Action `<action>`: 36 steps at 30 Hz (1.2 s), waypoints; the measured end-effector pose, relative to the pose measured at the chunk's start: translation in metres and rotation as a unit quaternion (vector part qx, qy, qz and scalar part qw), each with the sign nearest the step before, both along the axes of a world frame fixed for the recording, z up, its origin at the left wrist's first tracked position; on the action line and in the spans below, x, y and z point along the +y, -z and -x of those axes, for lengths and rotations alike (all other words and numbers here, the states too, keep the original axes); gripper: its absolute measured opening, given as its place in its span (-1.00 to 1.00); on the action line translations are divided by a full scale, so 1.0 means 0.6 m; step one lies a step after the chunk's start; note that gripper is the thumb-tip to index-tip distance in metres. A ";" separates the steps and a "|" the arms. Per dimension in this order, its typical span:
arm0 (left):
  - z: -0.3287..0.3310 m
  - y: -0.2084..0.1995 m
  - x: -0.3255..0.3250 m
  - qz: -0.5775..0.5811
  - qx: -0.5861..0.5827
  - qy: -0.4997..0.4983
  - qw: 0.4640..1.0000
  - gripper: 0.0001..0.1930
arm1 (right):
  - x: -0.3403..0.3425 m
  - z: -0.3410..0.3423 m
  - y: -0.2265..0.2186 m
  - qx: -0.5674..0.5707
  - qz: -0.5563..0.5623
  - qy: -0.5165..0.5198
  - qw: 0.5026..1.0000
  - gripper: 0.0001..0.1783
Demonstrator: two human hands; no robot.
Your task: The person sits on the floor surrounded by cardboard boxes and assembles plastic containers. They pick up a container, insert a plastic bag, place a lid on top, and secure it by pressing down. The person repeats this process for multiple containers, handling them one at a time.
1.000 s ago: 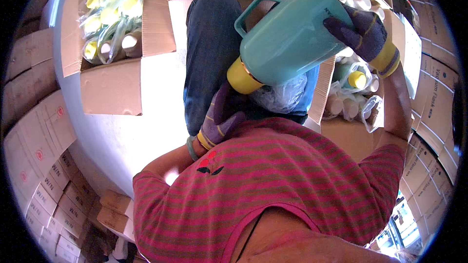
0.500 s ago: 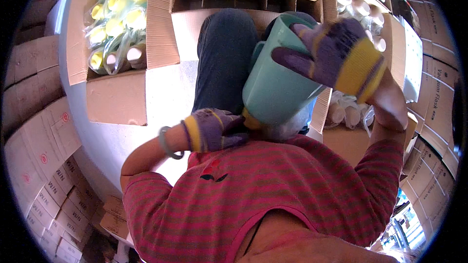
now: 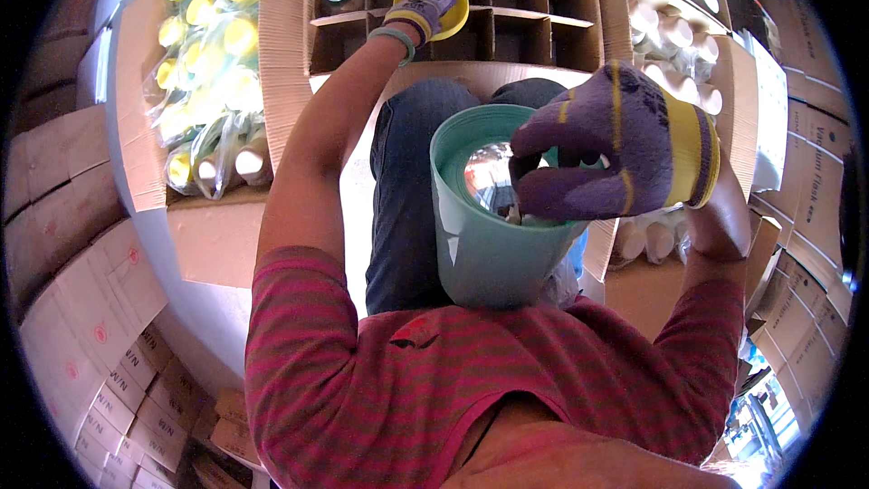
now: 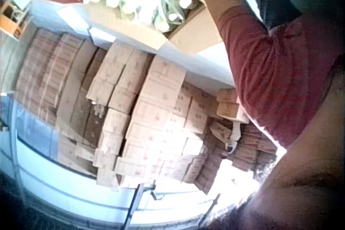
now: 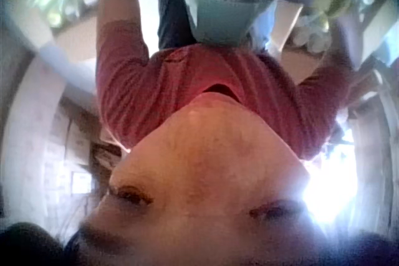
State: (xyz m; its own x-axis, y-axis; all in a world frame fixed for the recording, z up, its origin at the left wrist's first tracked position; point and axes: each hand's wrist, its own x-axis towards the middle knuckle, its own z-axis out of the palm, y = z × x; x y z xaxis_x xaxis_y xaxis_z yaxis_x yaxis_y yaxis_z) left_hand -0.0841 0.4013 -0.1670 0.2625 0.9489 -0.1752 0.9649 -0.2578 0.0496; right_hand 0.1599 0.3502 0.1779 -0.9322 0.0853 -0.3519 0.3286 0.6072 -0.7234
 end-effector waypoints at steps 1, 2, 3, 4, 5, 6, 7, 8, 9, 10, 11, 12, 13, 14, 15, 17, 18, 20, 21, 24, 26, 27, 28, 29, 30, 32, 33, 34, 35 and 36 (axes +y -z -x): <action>-0.002 0.003 0.014 -0.005 -0.004 -0.002 1.000 -0.41 | 0.007 -0.013 0.012 0.026 0.078 0.048 0.996 -0.56; -0.001 0.005 0.025 -0.010 -0.007 -0.006 1.000 -0.41 | 0.014 -0.028 0.034 0.053 0.155 0.092 0.982 -0.55; 0.001 0.007 0.035 -0.014 -0.009 -0.008 1.000 -0.41 | 0.020 -0.040 0.051 0.082 0.230 0.139 0.960 -0.53; 0.007 0.008 0.039 -0.038 -0.018 -0.015 0.999 -0.45 | 0.030 -0.046 0.059 0.072 0.270 0.154 0.948 -0.59; 0.013 0.008 0.038 -0.018 -0.005 -0.035 0.999 -0.47 | 0.031 -0.047 0.077 0.102 0.295 0.193 0.930 -0.60; 0.006 -0.024 0.044 -0.002 0.003 -0.047 0.999 -0.49 | 0.029 -0.052 0.100 0.130 0.314 0.238 0.910 -0.60; 0.007 -0.051 0.040 0.015 0.017 -0.067 0.998 -0.50 | 0.033 -0.054 0.119 0.163 0.335 0.274 0.887 -0.61; 0.013 -0.067 0.030 -0.039 -0.065 -0.112 0.991 -0.43 | 0.043 -0.049 0.130 0.206 0.200 0.285 0.914 -0.62; 0.038 -0.070 0.018 -0.025 -0.285 -0.184 0.940 -0.41 | 0.045 -0.033 0.144 0.266 0.095 0.301 0.911 -0.64; 0.036 -0.099 0.001 0.000 -0.491 -0.194 0.849 -0.45 | 0.061 -0.026 0.171 0.324 0.031 0.280 0.903 -0.62; 0.036 -0.129 -0.023 0.063 -0.696 -0.151 0.700 -0.53 | 0.072 -0.018 0.190 0.381 -0.032 0.255 0.888 -0.59; 0.017 -0.217 -0.055 0.142 -0.776 -0.138 0.598 -0.53 | 0.082 -0.005 0.158 0.397 -0.220 0.156 0.877 -0.61; 0.000 -0.278 -0.093 0.121 -0.747 -0.125 0.642 -0.53 | 0.083 0.002 0.151 0.408 -0.115 0.177 0.888 -0.49; -0.026 -0.371 -0.124 0.109 -0.760 -0.043 0.640 -0.21 | 0.084 0.007 0.144 0.421 -0.004 0.202 0.884 -0.36; -0.018 -0.376 -0.138 0.102 -0.773 -0.015 0.626 -0.29 | 0.083 0.015 0.137 0.435 0.101 0.223 0.866 -0.23; 0.011 -0.389 -0.171 0.065 -0.793 0.020 0.605 -0.45 | 0.057 0.014 0.094 0.353 0.281 0.293 0.843 -0.32; 0.017 -0.405 -0.183 0.035 -0.800 0.035 0.598 -0.53 | 0.057 0.013 0.102 0.351 0.304 0.306 0.831 -0.38; 0.043 -0.416 -0.191 -0.034 -0.781 0.005 0.623 -0.54 | 0.047 -0.002 0.108 0.348 0.201 0.238 0.884 -0.56; 0.056 -0.417 -0.194 -0.067 -0.770 -0.013 0.635 -0.55 | 0.038 -0.006 0.117 0.379 0.160 0.213 0.886 -0.64; 0.044 -0.457 -0.228 -0.201 -0.643 -0.038 0.738 -0.55 | -0.026 0.002 0.025 0.407 -0.081 0.034 0.909 -0.71; 0.016 -0.464 -0.247 -0.326 -0.444 -0.034 0.834 -0.62 | -0.066 0.018 -0.025 0.466 -0.113 0.010 0.878 -0.56; -0.004 -0.471 -0.252 -0.324 -0.477 -0.007 0.817 -0.61 | -0.078 0.017 -0.073 0.431 -0.219 -0.011 0.875 -0.47; -0.018 -0.475 -0.267 -0.321 -0.488 0.004 0.812 -0.60 | -0.079 0.024 -0.070 0.456 -0.171 0.030 0.873 -0.49; -0.030 -0.478 -0.281 -0.318 -0.499 0.014 0.806 -0.58 | -0.074 0.032 -0.060 0.479 -0.122 0.070 0.867 -0.51; -0.043 -0.482 -0.288 -0.317 -0.520 0.034 0.792 -0.57 | -0.067 0.039 -0.059 0.490 -0.085 0.111 0.860 -0.52; -0.057 -0.498 -0.300 -0.309 -0.574 0.056 0.756 -0.51 | -0.058 0.059 -0.064 0.512 -0.002 0.186 0.839 -0.54; -0.061 -0.509 -0.307 -0.301 -0.606 0.061 0.733 -0.45 | -0.065 0.066 -0.079 0.473 0.084 0.258 0.838 -0.55; -0.065 -0.517 -0.316 -0.296 -0.636 0.064 0.709 -0.40 | -0.077 0.076 -0.098 0.437 0.174 0.330 0.819 -0.56; -0.080 -0.527 -0.326 -0.264 -0.711 0.042 0.651 -0.38 | -0.062 0.073 -0.079 0.429 0.284 0.278 0.811 -0.58; -0.075 -0.527 -0.329 -0.308 -0.619 0.061 0.720 -0.34 | -0.047 0.062 -0.064 0.409 0.388 0.237 0.791 -0.60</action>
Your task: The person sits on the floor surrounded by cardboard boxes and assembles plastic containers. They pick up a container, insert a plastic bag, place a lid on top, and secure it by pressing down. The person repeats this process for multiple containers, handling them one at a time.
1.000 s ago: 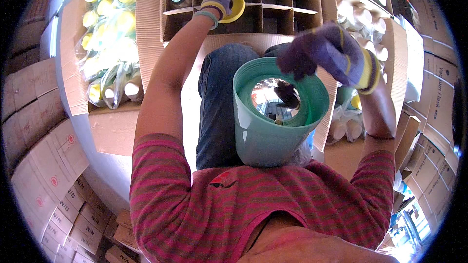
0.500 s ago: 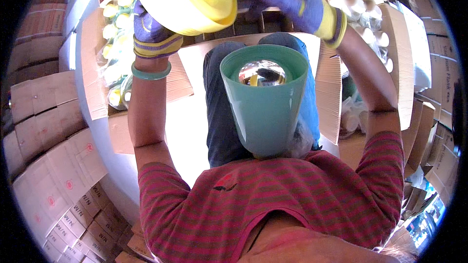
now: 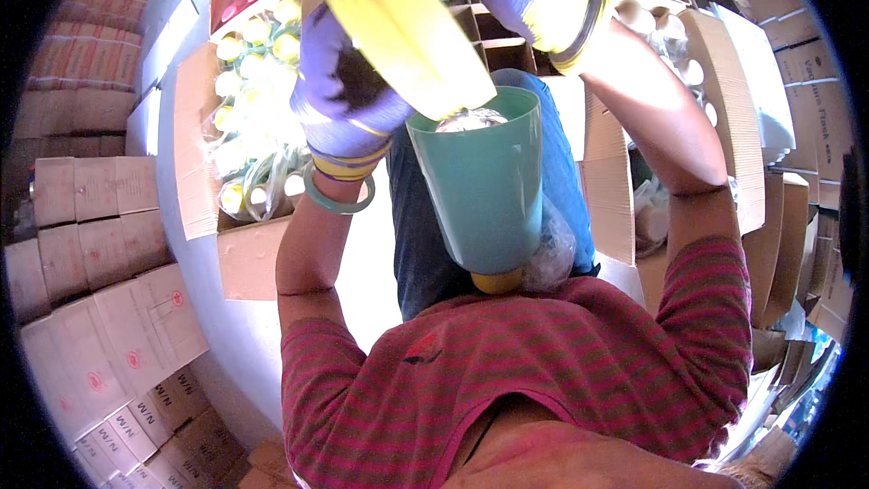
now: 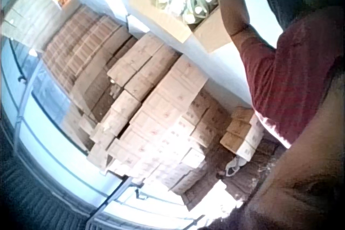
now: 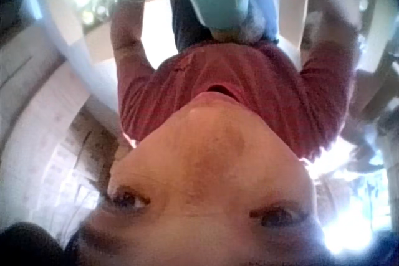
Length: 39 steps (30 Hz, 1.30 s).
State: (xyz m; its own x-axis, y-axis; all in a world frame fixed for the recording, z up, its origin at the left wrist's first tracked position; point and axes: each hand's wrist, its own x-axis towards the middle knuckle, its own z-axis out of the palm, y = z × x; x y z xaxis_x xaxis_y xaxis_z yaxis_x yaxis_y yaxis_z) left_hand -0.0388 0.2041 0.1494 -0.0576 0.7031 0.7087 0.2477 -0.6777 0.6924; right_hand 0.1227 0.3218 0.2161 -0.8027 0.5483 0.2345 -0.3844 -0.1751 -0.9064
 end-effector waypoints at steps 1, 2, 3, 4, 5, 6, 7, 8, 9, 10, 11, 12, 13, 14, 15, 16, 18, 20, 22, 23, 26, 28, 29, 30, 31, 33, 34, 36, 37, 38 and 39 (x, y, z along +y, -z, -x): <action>0.005 -0.003 -0.006 -0.036 0.113 -0.061 0.991 -0.31 | 0.008 -0.006 0.007 0.022 0.080 -0.074 0.994 -0.61; 0.012 -0.007 -0.011 -0.080 0.211 -0.122 0.967 -0.27 | 0.006 -0.004 0.016 0.026 0.069 -0.017 0.997 -0.60; 0.018 0.000 -0.017 -0.047 0.151 -0.091 0.983 -0.29 | -0.008 0.003 0.019 0.031 0.060 0.038 0.997 -0.59; 0.018 0.006 -0.017 -0.022 0.084 -0.053 0.995 -0.31 | -0.052 -0.012 0.002 0.022 -0.083 0.139 0.987 -0.59; 0.020 0.005 -0.011 -0.020 0.035 -0.061 0.997 -0.31 | -0.069 -0.018 0.001 0.018 -0.145 0.108 0.983 -0.50; 0.026 0.006 -0.012 -0.016 -0.014 -0.078 0.997 -0.30 | -0.083 -0.018 0.006 0.015 -0.202 0.066 0.977 -0.40; 0.030 0.001 -0.013 -0.015 -0.063 -0.092 0.994 -0.30 | -0.095 -0.018 0.002 0.003 -0.225 0.044 0.973 -0.39; 0.027 -0.008 -0.020 -0.048 0.049 -0.137 0.988 -0.33 | -0.106 -0.021 -0.013 -0.025 -0.210 0.038 0.977 -0.38; 0.011 -0.029 -0.022 -0.077 0.159 -0.171 0.969 -0.35 | -0.110 -0.028 -0.024 -0.053 -0.180 0.042 0.981 -0.37; 0.008 -0.041 -0.017 -0.116 0.230 -0.192 0.947 -0.41 | -0.109 -0.033 -0.033 -0.074 -0.128 0.045 0.988 -0.35; 0.006 -0.054 -0.014 -0.158 0.296 -0.214 0.917 -0.47 | -0.088 -0.031 -0.010 -0.063 -0.087 0.067 0.992 -0.44; -0.003 -0.064 -0.013 -0.159 0.354 -0.197 0.900 -0.48 | -0.065 -0.032 0.014 -0.050 -0.047 0.092 0.993 -0.47; -0.008 -0.074 -0.013 -0.157 0.410 -0.182 0.880 -0.48 | -0.064 -0.041 0.006 -0.052 0.000 0.041 0.998 -0.46; -0.006 -0.084 -0.009 -0.150 0.476 -0.139 0.855 -0.47 | -0.065 -0.051 0.000 -0.058 0.050 -0.006 0.997 -0.45; 0.000 -0.086 -0.004 -0.187 0.549 -0.121 0.805 -0.48 | -0.044 -0.050 0.013 -0.027 0.113 -0.081 0.990 -0.45; 0.006 -0.082 -0.003 -0.220 0.562 -0.095 0.792 -0.51 | -0.047 -0.061 0.004 -0.045 0.203 -0.064 0.976 -0.44; 0.016 -0.075 -0.001 -0.236 0.535 -0.116 0.803 -0.49 | -0.032 -0.064 0.018 0.011 0.165 -0.053 0.985 -0.44; 0.022 -0.072 0.002 -0.202 0.452 -0.209 0.843 -0.31 | -0.042 -0.064 -0.001 0.007 0.046 -0.046 0.998 -0.40; 0.020 -0.062 0.001 -0.145 0.390 -0.237 0.878 -0.21 | -0.058 -0.071 -0.028 -0.024 -0.088 -0.040 0.995 -0.28; 0.017 -0.050 -0.002 -0.102 0.372 -0.223 0.895 -0.21 | -0.064 -0.065 -0.024 -0.025 -0.156 -0.023 0.987 -0.28; 0.022 -0.020 0.039 -0.258 0.400 -0.273 0.836 -0.45 | -0.067 -0.054 0.041 -0.005 -0.201 0.127 0.971 -0.26; 0.025 -0.024 0.043 -0.273 0.449 -0.294 0.799 -0.56 | -0.063 -0.074 0.062 -0.008 0.016 0.139 0.990 -0.31; 0.010 -0.035 0.038 -0.229 0.452 -0.290 0.812 -0.59 | -0.034 -0.104 0.126 0.026 0.074 0.185 0.980 -0.36; 0.017 -0.032 0.041 -0.223 0.445 -0.260 0.827 -0.52 | -0.028 -0.098 0.140 0.066 0.138 0.220 0.964 -0.41; 0.020 -0.035 0.044 -0.216 0.438 -0.230 0.842 -0.45 | -0.025 -0.101 0.145 -0.007 0.081 0.211 0.974 -0.40; 0.003 -0.039 0.029 -0.160 0.368 -0.186 0.897 -0.39 | -0.034 -0.094 0.112 -0.149 -0.033 0.185 0.971 -0.39; 0.002 -0.032 0.033 -0.163 0.348 -0.184 0.905 -0.36 | -0.049 -0.084 0.077 -0.221 -0.090 0.173 0.956 -0.38; 0.003 -0.022 0.039 -0.185 0.349 -0.206 0.895 -0.29 | -0.083 -0.065 0.025 -0.142 -0.193 0.155 0.958 -0.31; 0.003 -0.020 0.039 -0.176 0.357 -0.220 0.891 -0.32 | -0.081 -0.066 0.031 -0.088 -0.156 0.128 0.975 -0.29; 0.003 -0.018 0.038 -0.165 0.366 -0.234 0.886 -0.35 | -0.079 -0.066 0.037 -0.035 -0.118 0.096 0.988 -0.26; 0.005 -0.017 0.035 -0.154 0.377 -0.250 0.879 -0.38 | -0.078 -0.063 0.034 -0.019 -0.083 0.073 0.994 -0.26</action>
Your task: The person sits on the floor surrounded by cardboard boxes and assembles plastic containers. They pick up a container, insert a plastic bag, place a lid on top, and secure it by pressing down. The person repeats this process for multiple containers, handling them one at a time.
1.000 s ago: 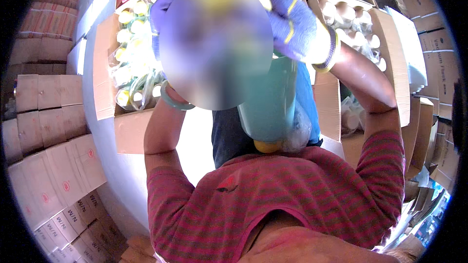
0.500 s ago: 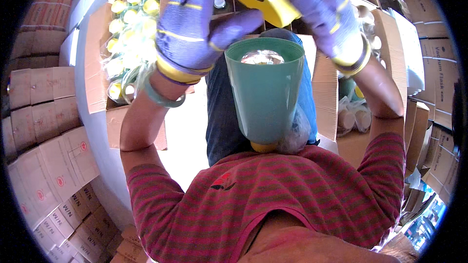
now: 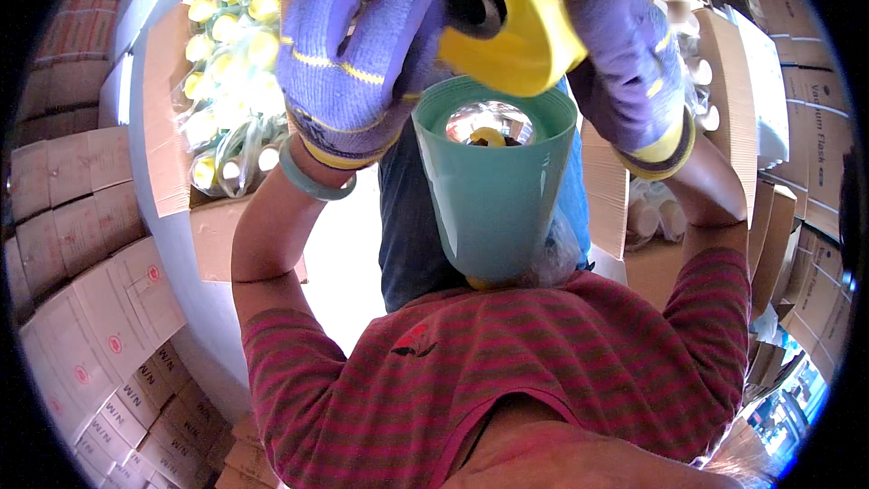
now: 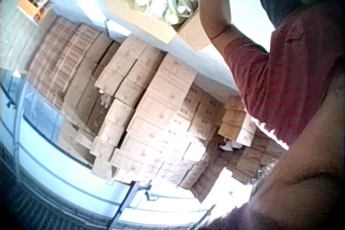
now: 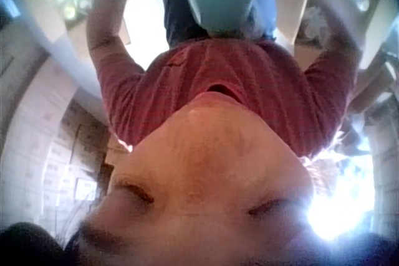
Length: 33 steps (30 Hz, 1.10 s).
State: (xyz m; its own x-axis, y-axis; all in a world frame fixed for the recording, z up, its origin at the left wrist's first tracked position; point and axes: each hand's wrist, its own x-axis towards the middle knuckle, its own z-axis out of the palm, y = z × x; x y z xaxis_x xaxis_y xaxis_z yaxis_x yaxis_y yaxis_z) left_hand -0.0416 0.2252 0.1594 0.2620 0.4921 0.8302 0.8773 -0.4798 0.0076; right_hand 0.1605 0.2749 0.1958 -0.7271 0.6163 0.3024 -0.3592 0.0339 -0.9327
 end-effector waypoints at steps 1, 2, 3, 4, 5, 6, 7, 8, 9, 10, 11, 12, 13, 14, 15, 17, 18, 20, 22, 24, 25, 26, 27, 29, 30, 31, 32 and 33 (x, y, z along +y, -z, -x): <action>0.007 0.002 0.002 0.007 0.019 0.005 1.000 -0.38 | 0.001 0.003 -0.003 0.016 0.034 -0.023 0.999 -0.26; 0.012 0.010 0.004 0.001 0.028 0.008 1.000 -0.38 | 0.002 0.005 -0.003 0.002 0.032 -0.007 0.999 -0.27; 0.016 0.018 0.007 -0.006 0.036 0.013 0.999 -0.38 | 0.003 0.007 -0.004 -0.013 0.030 0.011 0.999 -0.29; 0.021 0.026 0.012 -0.013 0.044 0.018 0.999 -0.38 | 0.004 0.003 0.003 -0.025 0.021 0.031 0.999 -0.30; 0.020 0.038 0.014 -0.017 0.023 0.020 0.999 -0.37 | 0.004 -0.002 0.013 -0.036 0.012 0.050 0.998 -0.31; 0.015 0.036 0.013 -0.005 0.012 0.020 1.000 -0.38 | 0.003 -0.007 0.025 -0.047 0.005 0.069 0.997 -0.32; 0.010 0.033 0.012 0.007 0.001 0.020 1.000 -0.39 | 0.002 -0.011 0.037 -0.057 -0.001 0.087 0.995 -0.33; 0.005 0.030 0.011 0.020 -0.010 0.020 1.000 -0.40 | -0.003 -0.008 0.044 -0.039 0.042 0.107 0.993 -0.38; -0.008 0.018 0.005 0.055 -0.024 0.032 0.998 -0.43 | -0.008 -0.001 0.052 -0.020 0.085 0.124 0.988 -0.42; -0.012 0.009 0.004 0.067 -0.024 0.036 0.997 -0.48 | -0.012 0.006 0.061 0.001 0.127 0.141 0.982 -0.46; -0.010 0.001 0.005 0.082 -0.003 0.039 0.996 -0.53 | 0.000 0.002 0.072 0.040 0.181 0.115 0.976 -0.49; 0.003 -0.015 0.013 0.098 0.079 0.064 0.990 -0.57 | 0.014 -0.007 0.075 0.070 0.229 0.101 0.966 -0.52; 0.008 -0.030 0.015 0.103 0.170 0.100 0.975 -0.61 | 0.033 -0.019 0.088 0.115 0.282 0.076 0.949 -0.55; 0.005 -0.032 0.013 0.079 0.212 0.142 0.964 -0.66 | 0.057 -0.030 0.108 0.078 0.151 0.104 0.980 -0.59; 0.004 -0.034 0.011 0.053 0.247 0.183 0.950 -0.71 | 0.079 -0.034 0.116 0.040 0.020 0.147 0.988 -0.63; 0.037 -0.010 0.014 0.009 0.131 0.225 0.966 -0.79 | 0.079 -0.055 0.117 -0.043 -0.273 0.214 0.937 -0.81; 0.057 0.000 0.008 -0.012 0.073 0.240 0.968 -0.80 | 0.086 -0.064 0.084 -0.135 -0.339 0.164 0.917 -0.77; 0.079 0.026 -0.022 0.027 -0.165 0.192 0.967 -0.76 | 0.097 -0.087 0.040 -0.246 -0.338 0.022 0.908 -0.42; 0.086 0.066 -0.008 0.077 -0.267 0.206 0.938 -0.62 | 0.100 -0.074 0.029 -0.199 -0.419 -0.096 0.881 -0.35; 0.082 0.101 0.009 0.154 -0.316 0.217 0.911 -0.54 | 0.092 -0.052 0.021 -0.185 -0.430 -0.152 0.871 -0.34; 0.080 0.126 -0.001 0.214 -0.341 0.172 0.899 -0.50 | 0.101 -0.057 0.030 -0.172 -0.426 -0.187 0.869 -0.33; 0.075 0.144 -0.007 0.278 -0.403 0.208 0.847 -0.50 | 0.097 -0.059 0.037 -0.163 -0.431 -0.176 0.870 -0.39; 0.058 0.146 -0.009 0.336 -0.468 0.234 0.783 -0.49 | 0.092 -0.061 0.047 -0.158 -0.434 -0.165 0.872 -0.45; 0.055 0.145 -0.001 0.345 -0.308 0.250 0.851 -0.44 | 0.090 -0.068 0.050 -0.154 -0.417 -0.164 0.881 -0.45; 0.047 0.148 0.006 0.322 -0.297 0.300 0.847 -0.42 | 0.091 -0.069 0.052 -0.153 -0.426 -0.170 0.875 -0.45; 0.038 0.153 0.003 0.335 -0.330 0.318 0.823 -0.43 | 0.092 -0.070 0.055 -0.152 -0.436 -0.176 0.869 -0.45; 0.029 0.159 0.000 0.347 -0.362 0.335 0.798 -0.44 | 0.092 -0.070 0.058 -0.151 -0.446 -0.181 0.863 -0.45; 0.024 0.162 0.000 0.359 -0.391 0.354 0.770 -0.45 | 0.090 -0.072 0.061 -0.152 -0.424 -0.180 0.874 -0.45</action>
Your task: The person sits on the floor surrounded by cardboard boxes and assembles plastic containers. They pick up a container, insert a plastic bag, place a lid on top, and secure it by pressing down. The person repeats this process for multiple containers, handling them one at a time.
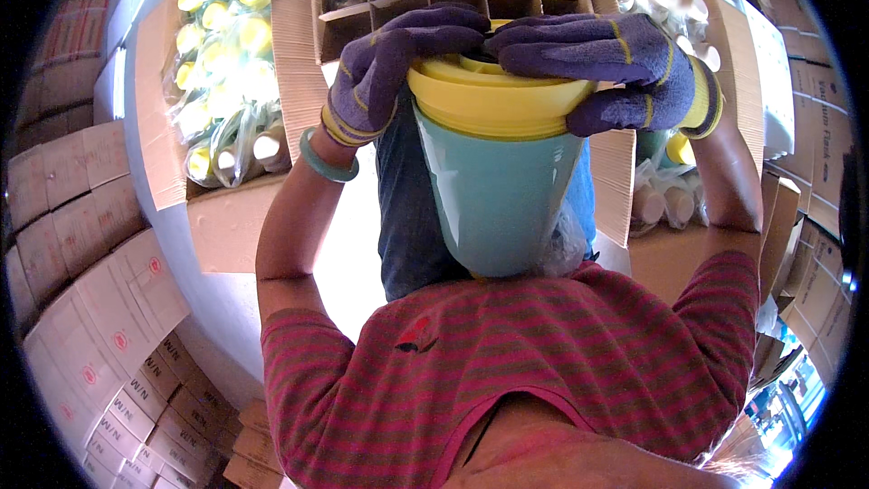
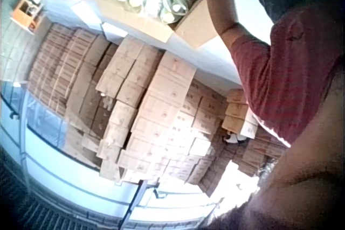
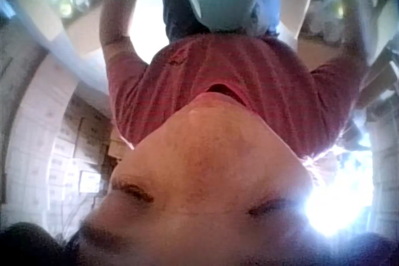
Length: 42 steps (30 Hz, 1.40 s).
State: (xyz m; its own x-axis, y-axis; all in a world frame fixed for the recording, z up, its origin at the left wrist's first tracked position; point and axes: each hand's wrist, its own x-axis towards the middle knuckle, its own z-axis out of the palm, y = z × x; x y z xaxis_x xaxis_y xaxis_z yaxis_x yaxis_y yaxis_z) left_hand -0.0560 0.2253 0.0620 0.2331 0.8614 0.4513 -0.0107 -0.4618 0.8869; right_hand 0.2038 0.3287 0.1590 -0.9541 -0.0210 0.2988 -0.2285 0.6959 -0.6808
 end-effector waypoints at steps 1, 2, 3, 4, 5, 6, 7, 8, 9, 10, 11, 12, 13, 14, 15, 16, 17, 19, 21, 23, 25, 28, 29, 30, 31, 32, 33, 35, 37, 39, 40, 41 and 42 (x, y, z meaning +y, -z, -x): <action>0.000 -0.001 -0.001 0.023 -0.019 0.012 1.000 -0.45 | -0.004 -0.002 0.004 -0.002 0.023 0.007 1.000 -0.45; -0.001 -0.004 -0.004 0.045 -0.037 0.023 0.998 -0.44 | -0.006 -0.002 0.007 -0.005 0.046 0.013 0.999 -0.45; -0.002 -0.007 -0.006 0.068 -0.056 0.037 0.995 -0.44 | -0.007 -0.004 0.009 -0.004 0.045 0.010 0.999 -0.46; -0.004 -0.010 -0.007 0.074 -0.041 0.041 0.996 -0.38 | -0.007 -0.004 0.011 -0.002 0.044 0.006 0.999 -0.47; -0.005 -0.013 -0.009 0.081 -0.026 0.045 0.995 -0.31 | -0.007 -0.005 0.014 0.000 0.043 0.003 0.999 -0.48; -0.006 -0.018 -0.012 0.088 -0.010 0.048 0.995 -0.24 | -0.006 -0.005 0.017 0.009 0.051 0.000 0.999 -0.51; -0.010 -0.023 -0.017 0.077 -0.027 0.034 0.996 -0.34 | -0.006 -0.006 0.022 0.019 0.060 -0.003 0.998 -0.53; -0.017 -0.030 -0.023 0.066 -0.043 0.019 0.997 -0.44 | -0.005 -0.007 0.029 0.029 0.069 -0.006 0.997 -0.54; -0.026 -0.038 -0.030 0.055 -0.060 0.007 0.997 -0.53 | -0.003 -0.014 0.048 0.022 0.143 0.004 0.989 -0.50; -0.041 -0.052 -0.039 0.043 -0.021 -0.033 0.998 -0.56 | -0.005 -0.021 0.069 0.005 0.170 0.044 0.985 -0.37; -0.057 -0.072 -0.053 0.030 0.019 -0.071 0.997 -0.58 | -0.007 -0.027 0.091 -0.011 0.195 0.084 0.977 -0.23; -0.069 -0.090 -0.066 0.019 0.061 -0.114 0.991 -0.60 | -0.008 -0.023 0.110 -0.002 0.223 0.091 0.971 -0.26; -0.074 -0.105 -0.067 -0.034 0.102 -0.110 0.988 -0.63 | -0.017 -0.025 0.122 0.014 0.245 0.105 0.964 -0.27; -0.073 -0.099 -0.064 -0.032 0.091 -0.090 0.991 -0.62 | -0.025 -0.030 0.134 0.030 0.265 0.120 0.956 -0.28; -0.070 -0.090 -0.063 -0.005 0.058 -0.082 0.995 -0.62 | -0.028 -0.029 0.139 0.048 0.287 0.126 0.948 -0.29; -0.066 -0.079 -0.063 0.022 0.026 -0.077 0.996 -0.61 | -0.040 -0.022 0.125 0.062 0.230 0.137 0.962 -0.27; -0.062 -0.065 -0.061 0.072 -0.032 -0.077 0.994 -0.60 | -0.053 -0.017 0.110 0.074 0.172 0.150 0.971 -0.24; -0.021 -0.003 -0.050 0.097 0.014 -0.099 0.990 -0.52 | -0.076 -0.011 0.056 0.106 0.098 0.135 0.980 -0.24; 0.003 0.018 -0.036 0.092 0.084 -0.115 0.986 -0.44 | -0.089 -0.009 0.052 0.148 0.149 0.126 0.970 -0.27; -0.015 -0.029 -0.036 0.098 0.058 -0.109 0.987 -0.42 | -0.075 -0.009 0.047 0.110 0.076 0.269 0.954 -0.35; -0.054 -0.090 -0.047 0.083 0.006 -0.094 0.992 -0.44 | -0.078 -0.002 0.073 0.087 0.162 0.244 0.952 -0.36; -0.021 -0.035 -0.029 0.090 0.001 -0.048 0.995 -0.47 | -0.076 0.005 0.043 0.157 0.054 0.116 0.979 -0.33; -0.009 -0.015 -0.021 0.101 -0.011 -0.036 0.994 -0.48 | -0.072 0.003 0.051 0.159 0.105 0.144 0.971 -0.33; -0.005 -0.019 -0.015 0.114 -0.022 -0.044 0.992 -0.48 | -0.070 -0.002 0.061 0.163 0.159 0.179 0.957 -0.34; -0.004 -0.022 -0.009 0.127 -0.032 -0.052 0.990 -0.49 | -0.058 -0.008 0.073 0.144 0.228 0.206 0.941 -0.35; -0.007 -0.023 -0.004 0.149 -0.066 -0.014 0.987 -0.49 | -0.051 -0.010 0.095 0.104 0.336 0.213 0.911 -0.37; -0.014 -0.023 -0.002 0.170 -0.100 0.017 0.980 -0.49 | -0.050 -0.008 0.106 0.089 0.389 0.203 0.894 -0.38; -0.025 -0.021 0.003 0.211 -0.167 0.082 0.960 -0.48 | -0.066 0.001 0.117 0.124 0.337 0.188 0.914 -0.38; 0.003 0.017 0.000 0.187 -0.258 0.109 0.942 -0.60 | -0.066 0.012 0.085 0.177 0.197 0.203 0.943 -0.39; 0.008 0.031 -0.002 0.216 -0.234 0.096 0.943 -0.58 | -0.069 0.017 0.064 0.195 0.062 0.208 0.956 -0.49; 0.005 0.032 -0.008 0.212 -0.163 0.057 0.962 -0.55 | -0.073 0.021 0.062 0.210 0.003 0.201 0.957 -0.53; 0.004 0.032 -0.017 0.211 -0.090 0.020 0.973 -0.51 | -0.081 0.024 0.064 0.210 -0.024 0.190 0.959 -0.55; -0.017 0.009 -0.025 0.248 -0.125 0.018 0.960 -0.46 | -0.079 0.017 0.078 0.195 0.038 0.194 0.961 -0.55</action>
